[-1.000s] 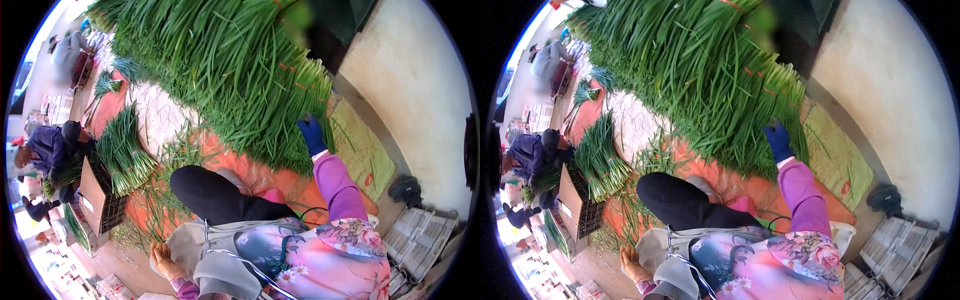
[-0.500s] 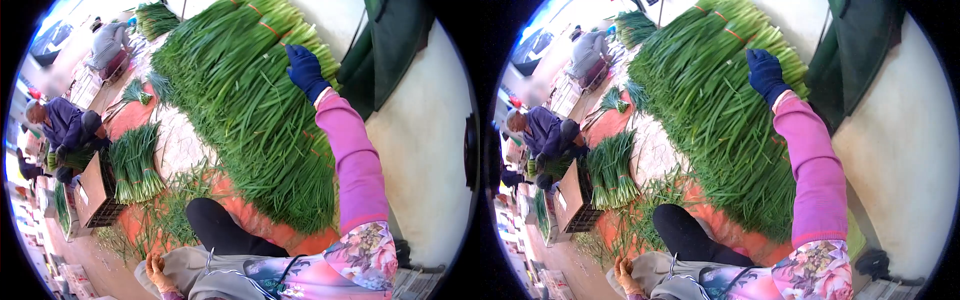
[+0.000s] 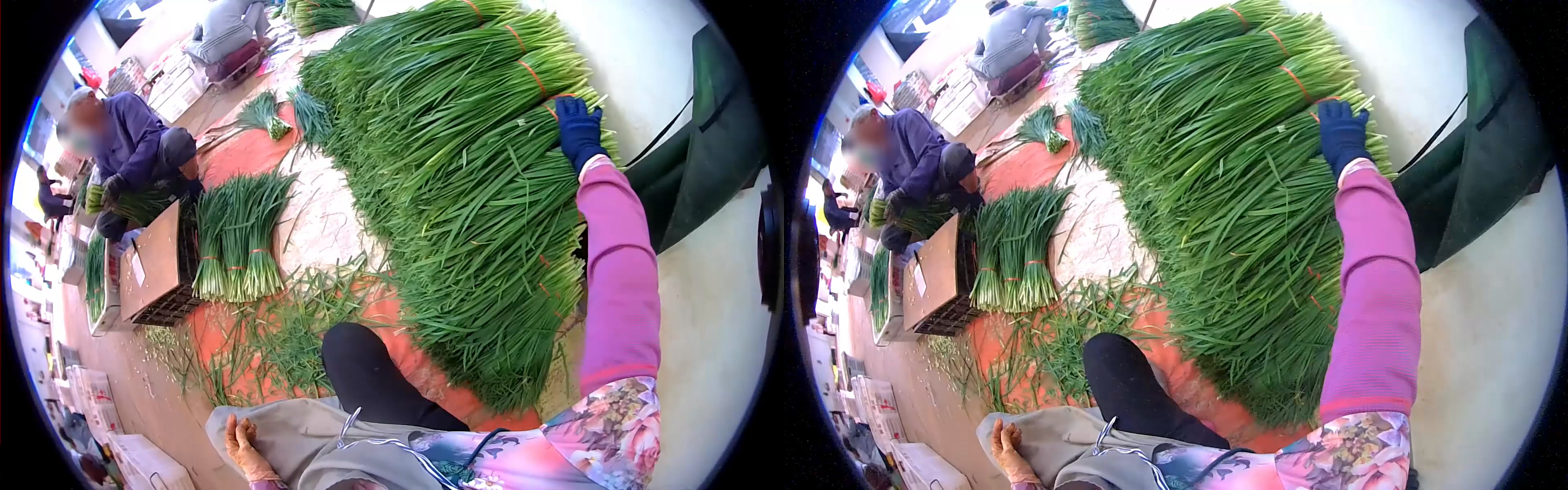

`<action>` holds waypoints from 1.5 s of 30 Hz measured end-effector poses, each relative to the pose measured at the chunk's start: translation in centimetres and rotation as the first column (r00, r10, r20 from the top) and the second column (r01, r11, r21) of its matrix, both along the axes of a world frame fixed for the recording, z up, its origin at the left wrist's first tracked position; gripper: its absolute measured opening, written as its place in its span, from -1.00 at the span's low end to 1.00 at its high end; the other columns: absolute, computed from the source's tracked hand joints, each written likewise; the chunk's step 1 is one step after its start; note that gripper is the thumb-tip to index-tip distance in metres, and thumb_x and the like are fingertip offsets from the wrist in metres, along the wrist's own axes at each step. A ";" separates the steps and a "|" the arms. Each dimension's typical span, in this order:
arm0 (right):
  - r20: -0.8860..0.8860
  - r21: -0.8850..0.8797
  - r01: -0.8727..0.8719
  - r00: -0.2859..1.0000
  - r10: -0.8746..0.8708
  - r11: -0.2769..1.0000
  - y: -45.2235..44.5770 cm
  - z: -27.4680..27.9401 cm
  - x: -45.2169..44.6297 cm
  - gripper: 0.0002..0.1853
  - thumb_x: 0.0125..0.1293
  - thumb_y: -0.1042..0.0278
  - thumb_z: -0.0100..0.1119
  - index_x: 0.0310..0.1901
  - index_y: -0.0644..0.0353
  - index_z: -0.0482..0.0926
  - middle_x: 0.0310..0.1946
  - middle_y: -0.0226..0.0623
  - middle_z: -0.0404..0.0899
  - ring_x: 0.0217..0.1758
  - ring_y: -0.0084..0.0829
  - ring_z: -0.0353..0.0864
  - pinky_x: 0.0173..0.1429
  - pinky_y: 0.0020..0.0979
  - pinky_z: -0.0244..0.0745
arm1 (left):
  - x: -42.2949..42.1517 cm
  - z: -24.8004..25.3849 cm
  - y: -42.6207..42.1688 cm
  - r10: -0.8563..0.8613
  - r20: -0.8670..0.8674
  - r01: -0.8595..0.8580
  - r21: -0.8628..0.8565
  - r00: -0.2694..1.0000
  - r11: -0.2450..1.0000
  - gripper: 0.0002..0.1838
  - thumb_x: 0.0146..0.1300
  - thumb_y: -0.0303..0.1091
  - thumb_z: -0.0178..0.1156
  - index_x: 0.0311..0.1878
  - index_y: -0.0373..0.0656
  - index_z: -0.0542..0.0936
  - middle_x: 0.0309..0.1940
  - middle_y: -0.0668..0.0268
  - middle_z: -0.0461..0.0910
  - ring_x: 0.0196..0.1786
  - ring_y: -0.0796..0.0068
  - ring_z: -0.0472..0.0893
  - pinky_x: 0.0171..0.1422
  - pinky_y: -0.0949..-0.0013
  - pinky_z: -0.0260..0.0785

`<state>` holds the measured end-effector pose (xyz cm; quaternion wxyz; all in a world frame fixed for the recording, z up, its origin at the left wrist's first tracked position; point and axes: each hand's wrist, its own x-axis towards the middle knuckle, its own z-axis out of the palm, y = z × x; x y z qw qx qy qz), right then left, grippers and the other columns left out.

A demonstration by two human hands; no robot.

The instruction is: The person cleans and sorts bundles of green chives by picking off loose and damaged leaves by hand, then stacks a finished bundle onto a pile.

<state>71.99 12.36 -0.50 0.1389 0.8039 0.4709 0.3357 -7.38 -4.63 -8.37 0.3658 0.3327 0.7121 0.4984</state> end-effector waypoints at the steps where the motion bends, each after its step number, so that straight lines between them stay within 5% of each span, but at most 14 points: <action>1: 0.001 -0.013 0.007 1.000 -0.007 1.000 -0.2 0.6 0.0 -0.47 0.16 0.39 -0.06 0.23 0.00 0.26 0.16 -0.22 0.31 0.25 -0.24 0.26 0.19 0.23 0.12 | 0.4 0.1 0.2 -0.007 0.001 0.007 -0.013 1.000 1.000 -0.68 0.28 -0.43 0.07 0.10 -0.22 0.47 -0.26 0.28 0.59 -0.31 0.57 0.54 -0.14 0.53 0.41; 3: -0.007 0.068 -0.044 0.999 0.045 0.997 -1.1 0.7 0.2 -0.48 0.11 0.41 -0.01 0.18 0.03 0.30 0.11 -0.20 0.35 0.20 -0.21 0.31 0.08 0.13 0.24 | 0.8 0.3 0.8 0.004 -0.023 -0.004 -0.026 1.000 1.000 -0.68 0.28 -0.42 0.07 0.10 -0.23 0.47 -0.26 0.28 0.59 -0.29 0.56 0.54 -0.12 0.53 0.42; 4: -0.001 0.260 -0.280 0.957 0.290 0.924 -1.2 0.2 1.2 -0.48 0.03 0.43 0.05 0.12 0.05 0.35 0.03 -0.19 0.39 0.12 -0.19 0.35 -0.04 0.01 0.31 | 0.8 0.4 1.0 -0.016 -0.029 0.015 -0.047 0.999 0.999 -0.68 0.28 -0.42 0.07 0.10 -0.23 0.47 -0.26 0.28 0.59 -0.29 0.56 0.54 -0.12 0.53 0.42; 8: -0.344 -0.252 -0.058 0.938 -0.033 0.966 -3.9 4.4 -3.6 -0.44 -0.03 0.47 0.06 0.13 0.09 0.36 0.10 -0.15 0.35 0.22 -0.14 0.28 0.11 -0.08 0.27 | 1.9 0.4 1.5 0.012 -0.051 -0.014 -0.038 0.999 0.999 -0.67 0.28 -0.40 0.07 0.11 -0.24 0.46 -0.23 0.27 0.58 -0.25 0.54 0.55 -0.08 0.52 0.42; 12: -0.022 -0.106 -0.031 0.999 0.029 0.994 -9.8 0.3 1.9 -0.39 0.00 0.50 0.01 0.20 0.11 0.28 0.16 -0.06 0.30 0.29 -0.12 0.22 0.22 0.01 0.18 | 1.1 -0.8 1.8 -0.059 -0.030 0.057 -0.067 0.998 0.996 -0.66 0.31 -0.38 0.05 0.13 -0.24 0.44 -0.23 0.26 0.57 -0.20 0.52 0.55 -0.03 0.48 0.44; 15: -0.193 -0.087 -0.131 0.975 0.113 0.988 -11.6 -1.4 7.4 -0.21 0.01 0.49 0.06 0.36 0.10 0.05 0.32 -0.04 0.12 0.39 -0.08 0.08 0.34 0.06 0.01 | 3.7 0.7 2.5 -0.007 -0.054 0.000 -0.125 0.998 0.992 -0.64 0.29 -0.38 0.06 0.12 -0.32 0.43 -0.12 0.21 0.55 -0.13 0.47 0.55 0.04 0.42 0.40; 16: -0.240 -0.123 -0.151 0.964 0.119 0.981 -10.8 -0.6 5.9 -0.19 0.05 0.48 0.11 0.38 0.06 0.03 0.37 -0.06 0.03 0.41 -0.04 0.03 0.40 -0.14 0.01 | 4.3 1.6 2.7 -0.021 -0.069 0.012 -0.121 0.997 0.993 -0.63 0.29 -0.39 0.06 0.13 -0.34 0.43 -0.08 0.19 0.54 -0.10 0.44 0.56 0.06 0.41 0.40; 19: -0.055 -0.391 0.312 0.931 -0.360 0.866 -6.9 2.9 -1.8 0.13 -0.14 0.51 0.30 0.44 -0.14 -0.21 0.40 -0.15 0.00 0.43 -0.06 0.00 0.39 -0.12 0.06 | 2.7 0.6 2.6 -0.025 -0.010 0.025 -0.026 1.000 0.999 -0.66 0.26 -0.47 0.06 0.10 -0.33 0.46 -0.11 0.18 0.56 -0.15 0.43 0.58 0.01 0.40 0.45; 22: -0.128 -0.330 0.150 0.971 -0.202 0.932 -7.8 0.1 4.9 0.16 -0.17 0.63 0.23 0.44 -0.17 -0.27 0.38 -0.13 0.02 0.18 0.03 0.36 0.16 -0.14 0.38 | 2.9 0.4 2.4 -0.037 0.067 0.037 0.008 0.997 0.999 -0.70 0.25 -0.53 0.05 0.06 -0.30 0.49 -0.26 0.24 0.61 -0.23 0.51 0.59 -0.03 0.42 0.47; 25: 0.015 -0.316 -0.059 0.998 0.067 0.947 -8.6 -1.0 9.5 -0.26 0.12 0.46 0.01 0.37 -0.07 0.03 -0.26 -0.18 0.47 -0.37 -0.15 0.60 -0.30 -0.11 0.47 | 2.0 -0.4 1.5 -0.032 0.099 0.027 0.056 0.995 0.998 -0.70 0.27 -0.50 0.06 0.07 -0.30 0.49 -0.25 0.23 0.60 -0.23 0.51 0.58 -0.04 0.43 0.47; 27: -0.043 -0.369 -0.175 0.984 0.172 0.913 -8.6 0.6 7.4 -0.65 0.05 0.42 0.07 -0.06 0.00 0.43 -0.29 -0.19 0.52 -0.26 -0.12 0.59 -0.24 -0.14 0.45 | 1.4 -1.0 1.3 -0.030 0.087 0.028 0.028 0.996 0.999 -0.69 0.29 -0.47 0.05 0.09 -0.29 0.48 -0.20 0.24 0.59 -0.21 0.50 0.58 -0.03 0.43 0.48; 37: -0.171 -0.601 -0.166 0.982 0.077 0.782 -9.3 8.4 -7.5 -0.75 -0.37 0.30 0.24 -0.49 0.05 0.58 -0.52 -0.18 0.58 -0.35 -0.10 0.60 -0.27 -0.17 0.49 | 2.9 -1.1 3.5 -0.157 0.246 0.144 0.070 0.956 0.987 -0.66 0.29 -0.42 0.06 0.12 -0.30 0.45 -0.17 0.22 0.58 -0.16 0.48 0.57 -0.01 0.43 0.46; 41: -0.191 -0.689 -0.227 0.973 0.130 0.688 -8.1 13.6 -16.3 -0.76 -0.45 0.24 0.31 -0.60 0.09 0.58 -0.56 -0.16 0.56 -0.40 -0.08 0.58 -0.30 -0.16 0.48 | 9.5 2.1 5.2 -0.405 0.386 0.440 -0.001 0.828 0.898 -0.60 0.28 -0.37 0.09 0.14 -0.35 0.41 -0.10 0.16 0.57 -0.11 0.37 0.58 0.07 0.37 0.43; 45: -0.228 -0.738 -0.331 0.942 0.245 0.588 -4.0 17.6 -23.0 -0.67 -0.55 0.15 0.40 -0.63 0.11 0.61 -0.58 -0.11 0.57 -0.46 -0.05 0.57 -0.33 -0.12 0.49 | 17.9 4.4 6.1 -0.744 0.601 0.843 0.206 0.291 0.497 -0.56 0.34 -0.28 0.01 0.23 -0.28 0.34 0.01 0.16 0.54 0.01 0.36 0.55 0.13 0.37 0.37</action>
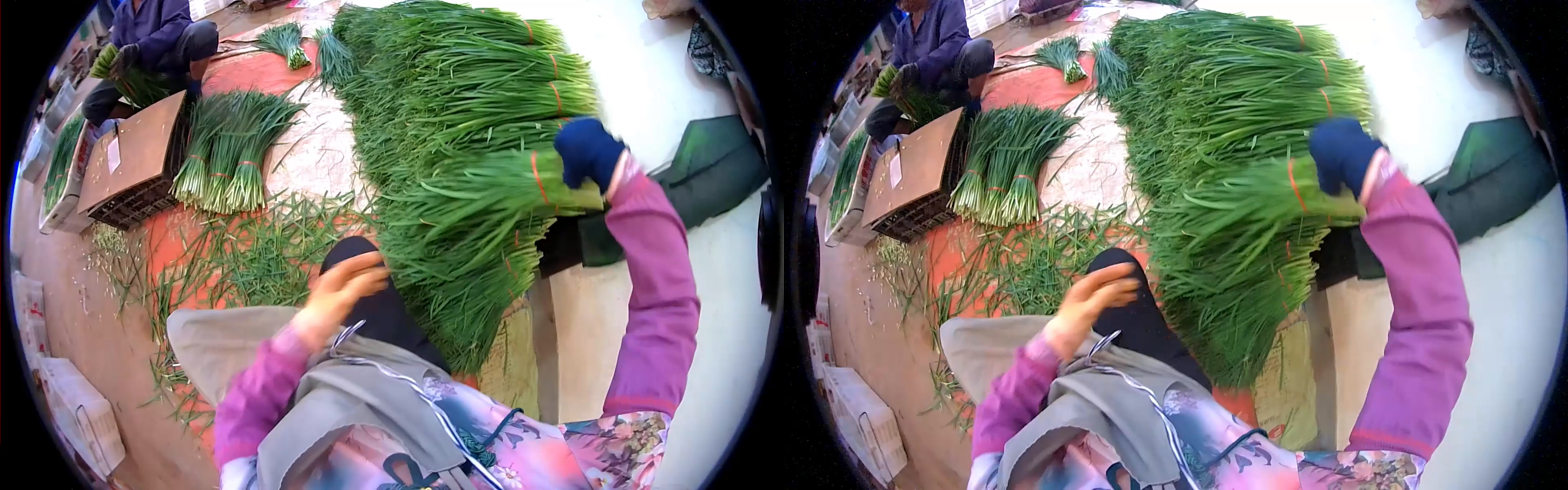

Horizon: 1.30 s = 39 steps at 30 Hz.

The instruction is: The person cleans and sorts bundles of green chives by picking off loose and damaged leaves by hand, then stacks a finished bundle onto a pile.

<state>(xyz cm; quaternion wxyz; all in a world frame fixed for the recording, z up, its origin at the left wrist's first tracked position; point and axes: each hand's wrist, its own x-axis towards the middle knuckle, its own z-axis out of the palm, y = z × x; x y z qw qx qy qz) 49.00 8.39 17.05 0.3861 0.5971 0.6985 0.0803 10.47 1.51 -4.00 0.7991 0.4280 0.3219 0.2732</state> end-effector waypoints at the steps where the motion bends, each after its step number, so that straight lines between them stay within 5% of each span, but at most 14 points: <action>1: 0.035 0.032 -0.049 0.998 0.048 0.998 0.7 0.9 -2.5 -0.68 -0.55 0.16 0.40 -0.64 0.12 0.60 -0.58 -0.10 0.56 -0.48 -0.04 0.56 -0.34 -0.12 0.49 | 2.0 0.3 0.0 -0.141 0.036 0.139 0.044 0.989 0.989 -0.52 0.34 -0.25 0.01 0.26 -0.28 0.31 0.04 0.17 0.52 0.04 0.37 0.53 0.15 0.38 0.35; 4: 0.046 -0.011 -0.158 0.986 0.158 0.987 2.8 3.5 -9.1 -0.72 -0.49 0.26 0.37 -0.62 0.17 0.60 -0.61 -0.10 0.55 -0.50 -0.04 0.56 -0.37 -0.12 0.47 | 5.9 2.4 0.4 -0.467 0.062 0.454 0.158 0.882 0.877 -0.39 0.35 -0.08 -0.01 0.34 -0.25 0.17 0.16 0.15 0.42 0.15 0.35 0.46 0.21 0.32 0.31; 8: 0.102 0.061 -0.325 0.943 0.318 0.944 0.1 9.8 -19.8 -0.75 -0.18 0.18 0.29 -0.46 0.14 0.66 -0.49 -0.10 0.61 -0.36 -0.18 0.63 -0.20 -0.23 0.50 | 9.2 -1.1 1.2 -0.210 0.556 0.295 -0.066 0.804 0.953 -0.19 0.25 0.27 -0.11 0.32 -0.25 0.17 0.22 0.09 0.33 0.17 0.21 0.40 0.23 0.12 0.24; 14: -0.155 0.461 -0.634 0.631 0.760 0.621 -4.0 8.6 -22.2 -0.70 -0.16 0.17 0.32 -0.41 0.20 0.61 -0.52 -0.17 0.56 -0.41 -0.22 0.60 -0.25 -0.26 0.51 | 0.3 8.2 6.3 0.363 0.709 -0.508 -0.009 0.604 0.861 0.05 -0.26 0.54 0.18 0.32 0.24 0.21 0.30 0.36 0.23 0.27 0.18 0.29 0.26 -0.14 0.20; 17: -0.254 0.607 -0.626 0.430 0.866 0.489 -6.0 6.2 -25.8 -0.72 -0.15 0.18 0.31 -0.42 0.18 0.60 -0.54 -0.18 0.55 -0.44 -0.21 0.59 -0.31 -0.25 0.49 | -5.0 10.1 7.5 0.409 0.767 -0.726 0.106 0.495 0.679 -0.02 -0.18 0.36 0.27 0.27 -0.03 0.30 0.27 0.22 0.28 0.29 0.10 0.29 0.27 -0.15 0.27; 20: -0.311 0.732 -0.570 0.209 0.927 0.374 -6.9 2.7 -29.4 -0.73 -0.14 0.19 0.29 -0.42 0.15 0.58 -0.57 -0.19 0.53 -0.47 -0.19 0.59 -0.37 -0.24 0.48 | -12.2 11.1 7.6 0.701 0.600 -0.892 0.048 0.385 0.449 -0.27 -0.04 0.23 0.17 0.19 0.04 0.42 0.22 0.28 0.37 0.24 0.18 0.36 0.08 0.02 0.42; 23: -0.352 0.809 -0.486 0.048 0.935 0.330 -7.2 -0.4 -31.0 -0.75 -0.14 0.20 0.28 -0.42 0.13 0.56 -0.59 -0.19 0.52 -0.50 -0.18 0.58 -0.43 -0.24 0.46 | -18.9 12.8 5.3 0.809 0.506 -0.948 0.256 0.298 0.188 -0.32 0.16 0.18 0.02 0.25 -0.08 0.37 0.29 0.27 0.30 0.30 0.17 0.29 0.40 -0.02 0.03; 25: -0.458 0.800 -0.418 0.036 0.888 0.430 -7.1 -2.6 -30.4 -0.76 -0.13 0.20 0.27 -0.42 0.11 0.55 -0.61 -0.20 0.51 -0.52 -0.17 0.58 -0.47 -0.23 0.45 | -24.4 13.7 3.2 0.867 0.394 -0.941 0.260 0.306 0.215 -0.37 0.26 0.07 -0.07 0.29 -0.14 0.31 0.30 0.23 0.28 0.32 0.14 0.26 0.44 0.01 0.00; 27: -0.618 0.629 -0.438 0.218 0.755 0.641 -8.0 -4.6 -29.1 -0.43 -0.02 0.06 0.27 0.06 0.04 0.42 -0.40 -0.28 0.48 -0.48 -0.19 0.52 -0.45 -0.22 0.36 | -30.0 14.3 0.5 0.917 0.215 -0.903 0.350 0.337 0.250 -0.39 0.30 0.02 -0.11 0.29 -0.19 0.30 0.26 0.19 0.32 0.26 0.12 0.34 0.38 0.01 0.12; 29: -0.735 0.479 -0.374 0.324 0.596 0.794 -8.1 -7.1 -27.6 -0.63 0.05 0.16 0.20 -0.09 0.08 0.50 -0.36 -0.22 0.55 -0.40 -0.14 0.58 -0.36 -0.18 0.44 | -37.6 14.0 -3.3 0.837 0.109 -0.825 0.276 0.537 0.494 -0.41 0.30 -0.01 -0.09 0.26 -0.25 0.33 0.19 0.15 0.40 0.17 0.14 0.44 0.26 0.08 0.31; 34: -0.916 0.372 -0.277 0.043 0.398 0.886 -9.5 -17.5 -27.6 -0.59 0.00 0.28 0.33 -0.06 0.09 0.54 -0.40 -0.14 0.56 -0.40 -0.12 0.56 -0.37 -0.24 0.42 | -41.8 7.3 -11.6 0.681 -0.604 -0.549 0.432 0.413 0.716 -0.56 0.17 -0.12 0.14 0.03 -0.22 0.54 -0.05 0.29 0.56 0.04 0.44 0.50 0.24 0.38 0.26; 37: -0.982 0.155 -0.433 0.030 0.186 0.888 -10.2 -22.4 -29.8 -0.74 0.04 0.21 0.24 -0.26 0.13 0.53 -0.50 -0.11 0.52 -0.45 -0.06 0.53 -0.38 -0.15 0.40 | -31.8 3.2 -12.9 0.328 -0.867 -0.419 0.156 0.376 0.895 -0.54 0.15 -0.19 0.16 0.09 -0.22 0.51 -0.06 0.23 0.57 0.08 0.43 0.48 0.16 0.34 0.33; 38: -0.951 0.203 -0.481 0.111 0.289 0.853 -10.7 -23.0 -30.5 -0.76 0.03 0.19 0.25 -0.31 0.12 0.52 -0.52 -0.12 0.50 -0.47 -0.07 0.52 -0.40 -0.15 0.39 | -28.2 3.3 -12.8 0.462 -0.694 -0.750 -0.171 0.552 0.639 -0.36 0.11 -0.26 0.25 0.27 -0.20 0.32 0.03 0.21 0.52 0.10 0.39 0.48 0.17 0.28 0.35; 39: -0.959 0.225 -0.502 0.040 0.282 0.835 -10.9 -23.9 -31.0 -0.75 0.03 0.17 0.25 -0.31 0.11 0.52 -0.56 -0.14 0.50 -0.50 -0.08 0.52 -0.43 -0.17 0.39 | -28.5 2.3 -13.1 0.495 -0.614 -0.705 -0.147 0.615 0.694 -0.30 0.09 -0.32 0.27 0.31 -0.19 0.24 0.05 0.21 0.49 0.08 0.39 0.49 0.16 0.29 0.36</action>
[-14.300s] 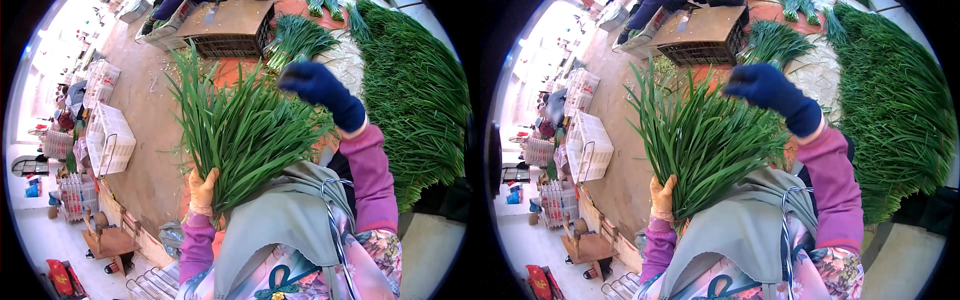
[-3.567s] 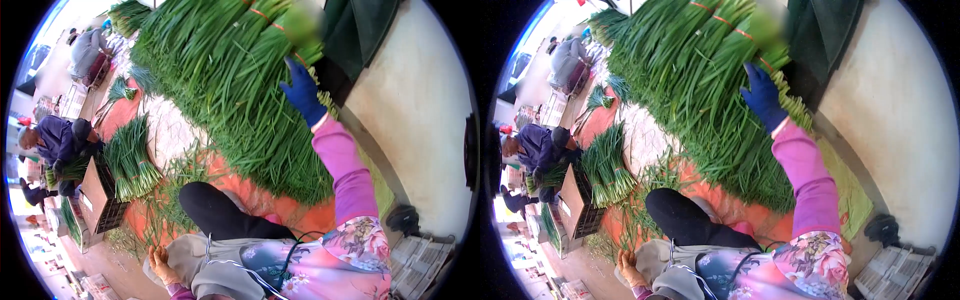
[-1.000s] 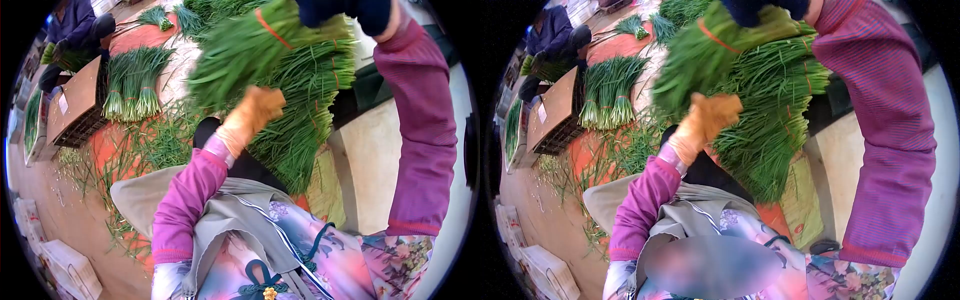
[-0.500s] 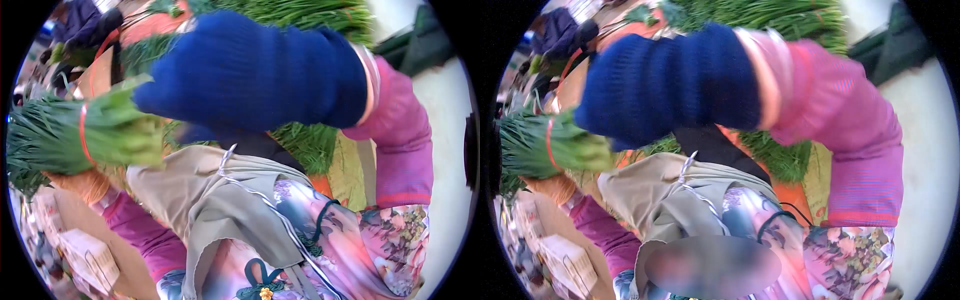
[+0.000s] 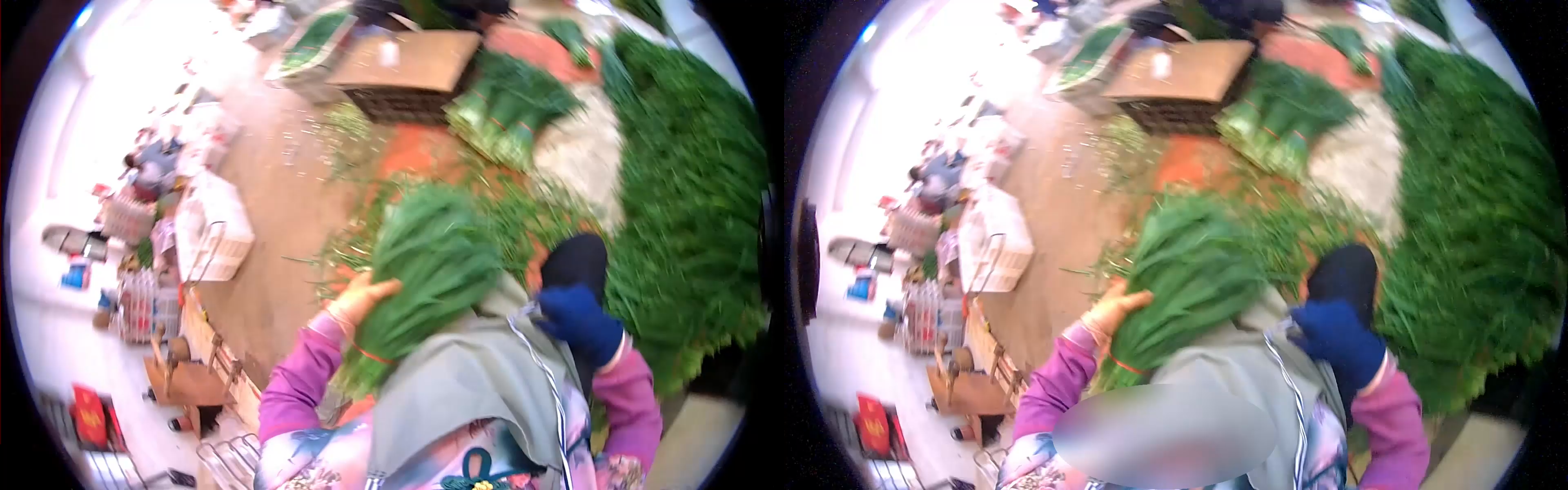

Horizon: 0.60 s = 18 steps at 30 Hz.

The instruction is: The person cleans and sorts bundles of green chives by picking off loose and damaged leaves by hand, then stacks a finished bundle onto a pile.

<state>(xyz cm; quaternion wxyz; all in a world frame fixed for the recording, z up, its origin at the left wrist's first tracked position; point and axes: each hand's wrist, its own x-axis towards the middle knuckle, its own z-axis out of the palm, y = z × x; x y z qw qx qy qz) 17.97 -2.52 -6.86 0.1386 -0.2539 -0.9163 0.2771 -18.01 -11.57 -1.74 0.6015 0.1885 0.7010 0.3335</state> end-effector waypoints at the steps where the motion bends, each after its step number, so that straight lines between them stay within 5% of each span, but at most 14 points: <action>1: -0.020 -0.024 0.001 1.000 -0.002 1.000 -0.3 0.6 -0.5 -0.72 0.03 0.15 0.25 -0.27 0.10 0.54 -0.56 -0.17 0.51 -0.50 -0.10 0.53 -0.42 -0.17 0.39 | -0.8 -0.7 -0.1 -0.072 0.051 0.068 0.088 0.996 0.994 -0.24 0.08 -0.37 0.29 0.34 -0.19 0.16 0.08 0.21 0.47 0.06 0.38 0.49 0.15 0.29 0.36; 4: -0.044 -0.085 -0.013 0.999 0.009 0.996 -0.3 -0.1 -1.1 -0.70 0.03 0.15 0.25 -0.23 0.10 0.57 -0.53 -0.18 0.54 -0.48 -0.12 0.56 -0.41 -0.18 0.42 | 0.2 0.4 0.0 -0.175 -0.161 0.213 0.264 0.971 0.941 -0.27 0.08 -0.45 0.28 0.33 -0.20 0.18 0.04 0.22 0.48 0.01 0.45 0.50 0.12 0.36 0.37; 8: -0.047 -0.120 -0.042 0.998 0.036 0.992 -0.2 0.4 -1.5 -0.72 0.06 0.16 0.22 -0.21 0.08 0.57 -0.48 -0.16 0.57 -0.43 -0.12 0.58 -0.38 -0.21 0.46 | -0.4 1.0 0.3 -0.273 -0.324 0.331 0.141 0.906 0.933 -0.12 0.04 -0.38 0.31 0.39 -0.18 0.06 0.08 0.17 0.46 0.05 0.37 0.49 0.18 0.36 0.32; 10: -0.020 -0.103 -0.063 0.998 0.061 0.993 -0.6 0.9 -1.8 -0.73 0.11 0.14 0.17 -0.20 0.08 0.57 -0.48 -0.16 0.57 -0.43 -0.12 0.58 -0.38 -0.21 0.47 | -0.2 1.0 -0.3 -0.212 -0.661 0.342 0.071 0.720 0.937 0.15 -0.10 -0.14 0.44 0.44 -0.18 -0.13 0.20 0.00 0.36 0.24 0.20 0.37 0.32 0.33 0.17; 13: 0.019 -0.107 -0.059 0.998 0.061 0.993 -1.1 0.9 -2.1 -0.73 0.13 0.12 0.15 -0.20 0.09 0.57 -0.47 -0.17 0.58 -0.43 -0.12 0.59 -0.37 -0.21 0.47 | -0.6 1.4 -0.7 -0.207 -0.604 0.323 0.089 0.770 0.942 0.32 -0.18 -0.01 0.46 0.44 -0.16 -0.31 0.25 -0.06 0.28 0.30 0.11 0.30 0.35 0.32 0.12; 14: 0.021 -0.106 -0.069 0.997 0.072 0.992 -1.3 0.8 -2.2 -0.73 0.13 0.12 0.15 -0.20 0.09 0.57 -0.47 -0.17 0.58 -0.43 -0.12 0.59 -0.37 -0.21 0.47 | -1.1 0.8 -1.0 -0.207 -0.578 0.288 0.052 0.790 0.956 0.16 -0.13 -0.08 0.45 0.42 -0.21 -0.09 0.19 0.00 0.37 0.22 0.19 0.39 0.30 0.33 0.20; 15: 0.013 -0.119 -0.066 0.998 0.068 0.991 -1.5 0.6 -2.3 -0.73 0.14 0.13 0.15 -0.19 0.08 0.57 -0.48 -0.17 0.57 -0.43 -0.12 0.58 -0.37 -0.20 0.46 | -1.6 0.5 -1.3 -0.199 -0.577 0.279 0.053 0.792 0.959 0.16 -0.13 -0.08 0.45 0.42 -0.21 -0.09 0.19 0.00 0.37 0.22 0.19 0.39 0.30 0.33 0.20; 17: 0.004 -0.139 -0.060 0.998 0.061 0.988 -1.8 0.2 -2.8 -0.73 0.14 0.13 0.14 -0.18 0.08 0.57 -0.48 -0.18 0.57 -0.43 -0.12 0.58 -0.37 -0.20 0.45 | -2.6 0.1 -1.5 -0.154 -0.303 0.210 0.162 0.940 0.964 -0.14 -0.05 -0.17 0.41 0.30 -0.27 0.24 0.05 0.08 0.50 0.09 0.29 0.49 0.21 0.34 0.30; 18: -0.022 -0.110 -0.100 0.995 0.099 0.989 -1.8 0.0 -3.2 -0.72 0.14 0.14 0.14 -0.17 0.08 0.56 -0.50 -0.19 0.56 -0.43 -0.12 0.57 -0.38 -0.19 0.44 | -3.2 -0.5 -1.6 -0.131 -0.338 0.194 0.161 0.932 0.968 -0.41 0.00 -0.24 0.38 0.10 -0.28 0.45 -0.10 0.18 0.59 -0.06 0.39 0.56 0.10 0.36 0.39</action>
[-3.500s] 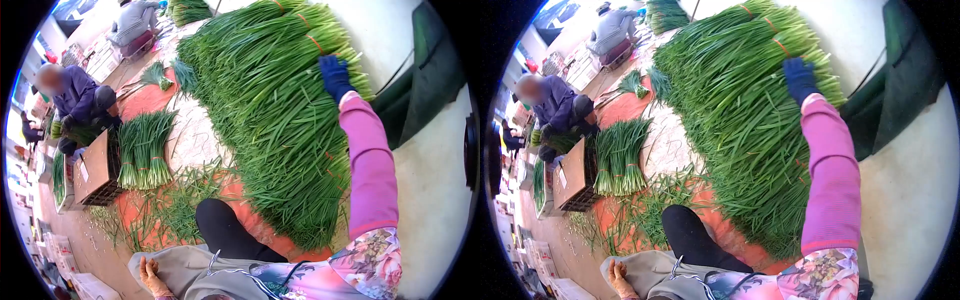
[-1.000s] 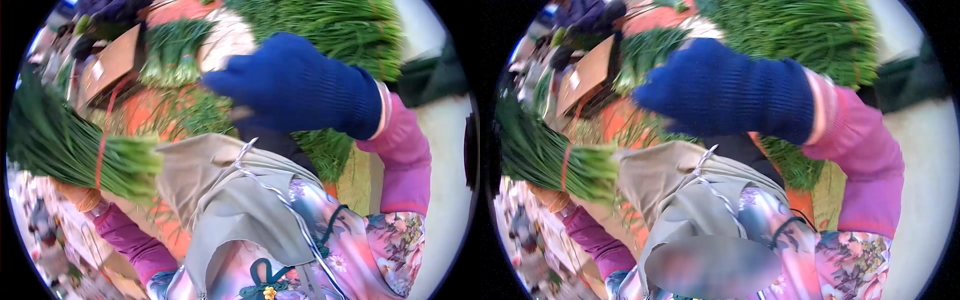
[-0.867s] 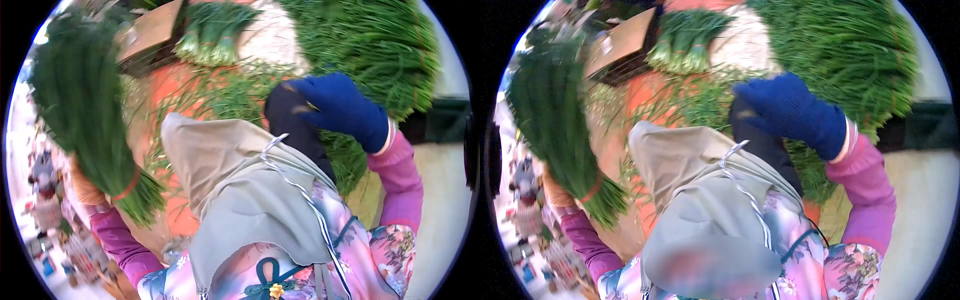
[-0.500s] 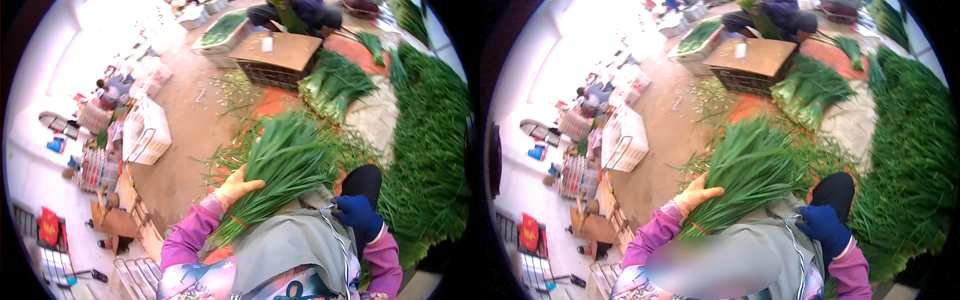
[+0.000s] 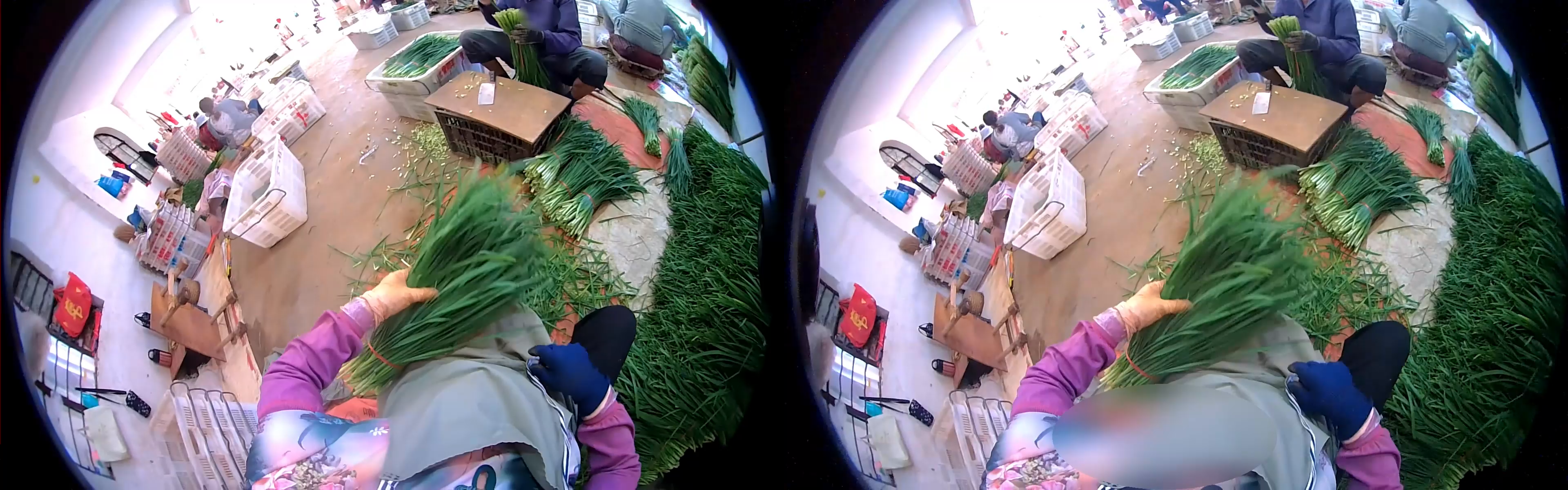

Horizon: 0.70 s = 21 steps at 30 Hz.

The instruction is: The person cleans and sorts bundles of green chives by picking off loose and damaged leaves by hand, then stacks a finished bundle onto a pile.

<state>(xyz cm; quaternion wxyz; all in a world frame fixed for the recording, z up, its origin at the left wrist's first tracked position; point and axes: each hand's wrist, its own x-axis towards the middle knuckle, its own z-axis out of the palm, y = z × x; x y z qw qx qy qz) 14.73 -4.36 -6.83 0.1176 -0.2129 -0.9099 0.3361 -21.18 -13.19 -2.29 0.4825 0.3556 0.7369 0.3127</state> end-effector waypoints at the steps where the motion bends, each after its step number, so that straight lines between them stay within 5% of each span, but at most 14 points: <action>1: -0.030 0.029 -0.038 0.999 0.039 0.999 0.2 0.1 -0.6 -0.72 0.15 0.14 0.14 -0.16 0.08 0.56 -0.51 -0.20 0.56 -0.44 -0.13 0.57 -0.39 -0.18 0.42 | 0.2 0.9 0.0 0.042 0.002 -0.042 -0.041 0.999 0.998 -0.42 0.00 -0.23 0.38 0.09 -0.28 0.47 -0.12 0.20 0.60 -0.11 0.39 0.58 0.07 0.35 0.41; 4: -0.036 0.254 -0.206 0.974 0.222 0.945 0.5 2.4 -4.5 -0.58 0.09 0.16 0.19 -0.01 0.14 0.47 -0.44 -0.17 0.54 -0.40 -0.15 0.54 -0.36 -0.16 0.38 | 1.2 2.9 0.3 0.178 0.098 -0.183 0.043 0.979 0.982 -0.48 0.00 -0.27 0.36 0.01 -0.35 0.50 -0.17 0.17 0.61 -0.15 0.40 0.59 0.03 0.35 0.43; 5: -0.130 0.310 -0.221 0.954 0.272 0.925 0.2 2.9 -6.4 -0.49 0.04 0.16 0.22 0.05 0.16 0.43 -0.33 -0.16 0.52 -0.27 -0.16 0.52 -0.20 -0.15 0.39 | 1.0 2.4 0.6 0.300 0.066 -0.303 0.032 0.952 0.953 -0.49 0.02 -0.29 0.35 0.01 -0.38 0.48 -0.16 0.13 0.60 -0.17 0.39 0.59 -0.01 0.35 0.45; 7: -0.293 0.492 -0.194 0.881 0.371 0.849 -0.4 6.0 -10.3 -0.39 -0.03 0.16 0.23 0.13 0.12 0.39 -0.05 -0.16 0.42 0.07 -0.21 0.42 0.17 0.00 0.27 | 2.5 4.4 1.4 0.267 0.281 -0.279 0.003 0.922 0.960 -0.47 0.05 -0.31 0.32 0.06 -0.40 0.43 -0.14 0.11 0.58 -0.18 0.39 0.60 -0.05 0.34 0.48; 9: -0.293 0.734 -0.036 0.884 0.364 0.678 -0.6 4.9 -14.4 -0.37 -0.01 0.19 0.18 0.18 0.10 0.35 0.03 -0.11 0.38 0.14 -0.22 0.40 0.20 0.07 0.23 | 2.6 3.0 1.2 0.328 0.239 -0.341 0.017 0.914 0.940 -0.54 0.10 -0.33 0.28 0.02 -0.37 0.44 -0.18 0.14 0.59 -0.19 0.37 0.60 -0.12 0.32 0.50; 10: -0.293 0.724 -0.027 0.892 0.343 0.689 -0.5 3.4 -15.9 -0.37 -0.01 0.19 0.18 0.18 0.10 0.35 0.03 -0.11 0.38 0.14 -0.22 0.40 0.20 0.07 0.23 | 1.9 1.4 0.7 0.294 0.410 -0.365 0.107 0.864 0.925 -0.65 0.12 -0.35 0.26 -0.07 -0.34 0.51 -0.24 0.17 0.59 -0.20 0.36 0.61 -0.17 0.32 0.52; 13: -0.275 0.656 -0.003 0.931 0.242 0.755 0.0 0.4 -18.1 -0.51 0.00 0.24 0.11 0.04 0.14 0.43 -0.09 -0.16 0.46 0.01 -0.22 0.47 0.05 -0.04 0.38 | 0.0 0.0 0.2 0.423 0.326 -0.457 0.032 0.846 0.889 -0.71 0.12 -0.38 0.25 -0.12 -0.32 0.53 -0.28 0.19 0.60 -0.27 0.34 0.62 -0.23 0.31 0.53; 15: 0.027 0.420 -0.322 0.939 0.342 0.849 -0.3 -0.1 -18.4 -0.57 0.06 0.27 0.06 0.01 0.21 0.43 -0.23 -0.21 0.49 -0.22 -0.29 0.52 -0.25 -0.24 0.45 | -0.2 0.4 -0.5 0.536 0.321 -0.562 -0.015 0.781 0.827 -0.72 0.12 -0.39 0.23 -0.12 -0.31 0.51 -0.34 0.16 0.61 -0.41 0.27 0.63 -0.36 0.24 0.56; 16: 0.021 0.402 -0.330 0.936 0.351 0.854 -1.0 -0.4 -18.1 -0.57 0.06 0.27 0.06 0.01 0.21 0.43 -0.23 -0.21 0.49 -0.22 -0.29 0.52 -0.25 -0.24 0.45 | -0.8 -0.1 -0.9 0.574 0.343 -0.598 -0.043 0.743 0.800 -0.72 0.14 -0.37 0.22 -0.11 -0.30 0.52 -0.33 0.16 0.61 -0.40 0.27 0.63 -0.33 0.25 0.56; 18: -0.107 0.508 -0.221 0.943 0.315 0.832 -2.4 -1.1 -17.3 -0.63 0.05 0.29 0.05 -0.07 0.24 0.45 -0.38 -0.30 0.45 -0.38 -0.38 0.46 -0.43 -0.33 0.36 | -2.0 -1.7 -1.8 0.623 0.358 -0.641 -0.084 0.695 0.763 -0.72 0.15 -0.35 0.20 -0.10 -0.29 0.52 -0.32 0.17 0.62 -0.38 0.27 0.64 -0.31 0.25 0.56; 21: -0.163 0.597 -0.041 0.972 0.171 0.801 -4.2 -1.8 -17.1 -0.78 0.01 0.32 0.04 -0.29 0.19 0.47 -0.46 -0.37 0.42 -0.35 -0.36 0.48 -0.36 -0.34 0.39 | -2.9 -3.2 -2.7 0.636 0.388 -0.650 -0.114 0.667 0.751 -0.69 0.18 -0.29 0.17 -0.07 -0.27 0.52 -0.30 0.16 0.63 -0.34 0.27 0.64 -0.25 0.26 0.56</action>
